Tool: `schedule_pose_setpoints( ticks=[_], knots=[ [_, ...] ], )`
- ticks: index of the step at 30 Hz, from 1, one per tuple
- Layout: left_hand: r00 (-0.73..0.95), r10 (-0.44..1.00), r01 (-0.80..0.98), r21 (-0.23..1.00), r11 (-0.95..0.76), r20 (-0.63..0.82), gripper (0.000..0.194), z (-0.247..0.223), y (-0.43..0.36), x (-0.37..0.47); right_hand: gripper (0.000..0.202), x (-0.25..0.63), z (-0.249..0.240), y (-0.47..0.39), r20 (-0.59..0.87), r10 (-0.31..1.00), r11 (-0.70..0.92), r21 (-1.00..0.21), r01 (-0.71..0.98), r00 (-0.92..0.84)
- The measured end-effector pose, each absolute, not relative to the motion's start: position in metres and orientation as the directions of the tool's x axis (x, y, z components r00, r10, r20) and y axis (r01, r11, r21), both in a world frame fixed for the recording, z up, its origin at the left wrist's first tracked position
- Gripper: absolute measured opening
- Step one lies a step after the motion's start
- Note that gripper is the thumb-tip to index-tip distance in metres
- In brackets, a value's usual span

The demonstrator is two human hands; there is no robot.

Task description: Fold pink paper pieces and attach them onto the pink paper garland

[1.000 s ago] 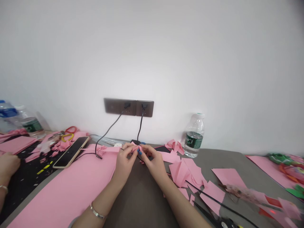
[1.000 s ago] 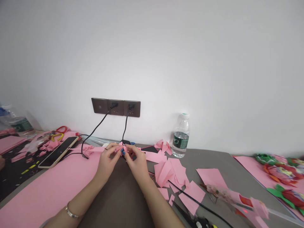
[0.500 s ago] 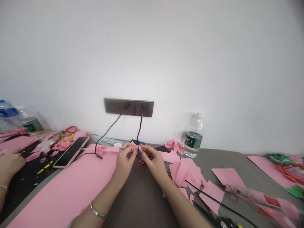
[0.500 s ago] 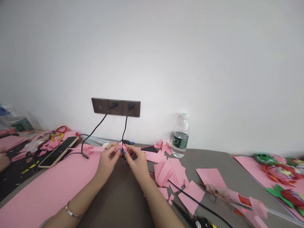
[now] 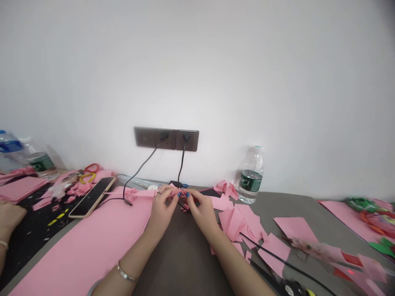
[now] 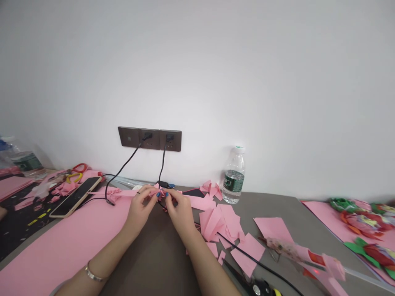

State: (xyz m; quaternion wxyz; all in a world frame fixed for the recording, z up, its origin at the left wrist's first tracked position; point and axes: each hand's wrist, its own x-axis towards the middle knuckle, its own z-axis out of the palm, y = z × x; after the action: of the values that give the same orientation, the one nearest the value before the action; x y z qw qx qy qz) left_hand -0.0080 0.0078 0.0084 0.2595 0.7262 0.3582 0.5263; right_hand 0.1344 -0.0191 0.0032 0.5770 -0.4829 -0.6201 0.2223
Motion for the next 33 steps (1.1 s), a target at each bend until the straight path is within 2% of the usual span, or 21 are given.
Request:
schedule_pose_setpoints(
  ticks=[3, 7, 11, 17, 23, 28, 33],
  knots=[
    [0.203, 0.787, 0.24, 0.75, -0.617, 0.583, 0.014, 0.009, 0.007, -0.007, 0.023, 0.135, 0.007, -0.02, 0.553, 0.823, 0.47, -0.791, 0.391, 0.129],
    [0.208, 0.81, 0.24, 0.774, -0.586, 0.548, 0.012, 0.012, 0.004, -0.007, 0.018, 0.135, 0.014, -0.023, 0.466, 0.884, 0.43, -0.846, 0.314, 0.045],
    [0.158, 0.847, 0.269, 0.803, -0.532, 0.508, 0.012, 0.012, 0.004, -0.007, 0.007, 0.137, 0.022, -0.026, 0.455, 0.889, 0.445, -0.824, 0.351, -0.058],
    [0.127, 0.909, 0.094, 0.907, -0.41, 0.397, 0.02, 0.013, 0.006, -0.005, 0.012, 0.141, 0.027, -0.027, 0.505, 0.851, 0.509, -0.726, 0.463, -0.143],
    [0.107, 0.938, -0.01, 0.944, -0.33, 0.329, 0.026, 0.012, 0.009, -0.008, 0.01, 0.151, 0.033, -0.029, 0.557, 0.783, 0.617, -0.641, 0.457, -0.276],
    [0.069, 0.934, -0.003, 0.936, -0.351, 0.351, 0.035, 0.006, 0.012, -0.008, 0.005, 0.155, 0.029, -0.025, 0.593, 0.774, 0.616, -0.627, 0.476, -0.221],
    [0.121, 0.915, 0.037, 0.92, -0.391, 0.384, 0.037, 0.007, 0.009, -0.007, 0.009, 0.155, 0.025, -0.022, 0.597, 0.782, 0.614, -0.69, 0.383, -0.178]
  ],
)
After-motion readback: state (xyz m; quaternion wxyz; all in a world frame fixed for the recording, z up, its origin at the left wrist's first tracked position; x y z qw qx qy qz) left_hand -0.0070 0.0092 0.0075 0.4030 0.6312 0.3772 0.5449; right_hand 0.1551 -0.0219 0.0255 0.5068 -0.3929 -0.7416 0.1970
